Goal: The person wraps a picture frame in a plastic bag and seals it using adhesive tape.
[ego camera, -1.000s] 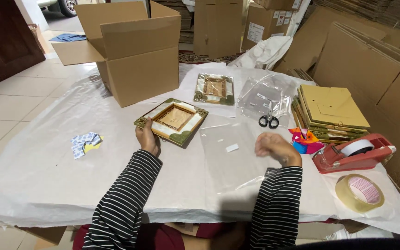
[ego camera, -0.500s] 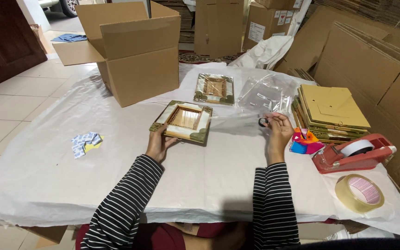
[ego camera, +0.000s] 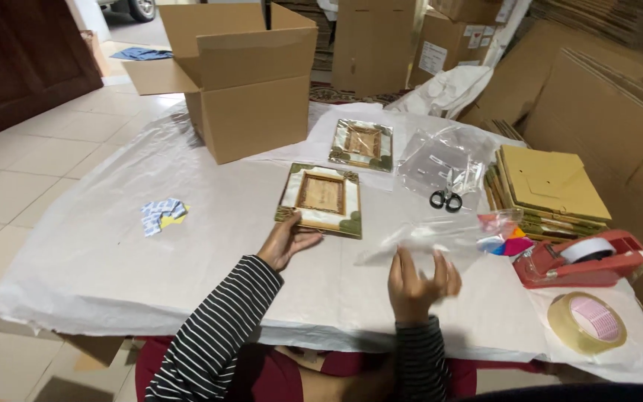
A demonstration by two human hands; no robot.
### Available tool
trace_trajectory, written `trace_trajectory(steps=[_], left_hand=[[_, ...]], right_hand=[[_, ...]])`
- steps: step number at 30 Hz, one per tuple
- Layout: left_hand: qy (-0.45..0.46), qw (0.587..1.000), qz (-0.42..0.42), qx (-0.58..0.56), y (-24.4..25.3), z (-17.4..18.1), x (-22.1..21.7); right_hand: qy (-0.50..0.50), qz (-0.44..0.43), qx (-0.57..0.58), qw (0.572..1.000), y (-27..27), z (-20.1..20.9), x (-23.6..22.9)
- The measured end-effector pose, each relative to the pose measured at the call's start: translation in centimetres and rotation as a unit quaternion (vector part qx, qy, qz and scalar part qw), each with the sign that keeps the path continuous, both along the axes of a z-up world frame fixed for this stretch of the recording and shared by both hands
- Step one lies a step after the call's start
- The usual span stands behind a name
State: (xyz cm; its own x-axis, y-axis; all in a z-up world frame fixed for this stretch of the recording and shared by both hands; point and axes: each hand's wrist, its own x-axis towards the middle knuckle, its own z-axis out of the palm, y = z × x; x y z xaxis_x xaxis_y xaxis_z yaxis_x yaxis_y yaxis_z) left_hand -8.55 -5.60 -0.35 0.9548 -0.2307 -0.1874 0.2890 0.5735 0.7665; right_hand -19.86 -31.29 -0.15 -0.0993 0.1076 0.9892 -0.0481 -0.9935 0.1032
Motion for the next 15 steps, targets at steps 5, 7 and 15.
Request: trace_trajectory(steps=[5, 7, 15], left_hand=[[0.074, 0.993, -0.088, -0.019, 0.9, -2.6, 0.8], [0.093, 0.989, -0.111, -0.043, 1.1, -3.2, 1.3], [0.074, 0.989, -0.131, -0.010, 1.1, -0.8, -1.9]], right_hand=[[0.098, -0.093, 0.079, 0.988, 1.9, -4.0, -3.7], [0.104, -0.112, 0.081, 0.985, 2.4, -4.1, -5.4], [0.379, 0.024, 0.072, 0.922, 3.4, -9.5, -10.0]])
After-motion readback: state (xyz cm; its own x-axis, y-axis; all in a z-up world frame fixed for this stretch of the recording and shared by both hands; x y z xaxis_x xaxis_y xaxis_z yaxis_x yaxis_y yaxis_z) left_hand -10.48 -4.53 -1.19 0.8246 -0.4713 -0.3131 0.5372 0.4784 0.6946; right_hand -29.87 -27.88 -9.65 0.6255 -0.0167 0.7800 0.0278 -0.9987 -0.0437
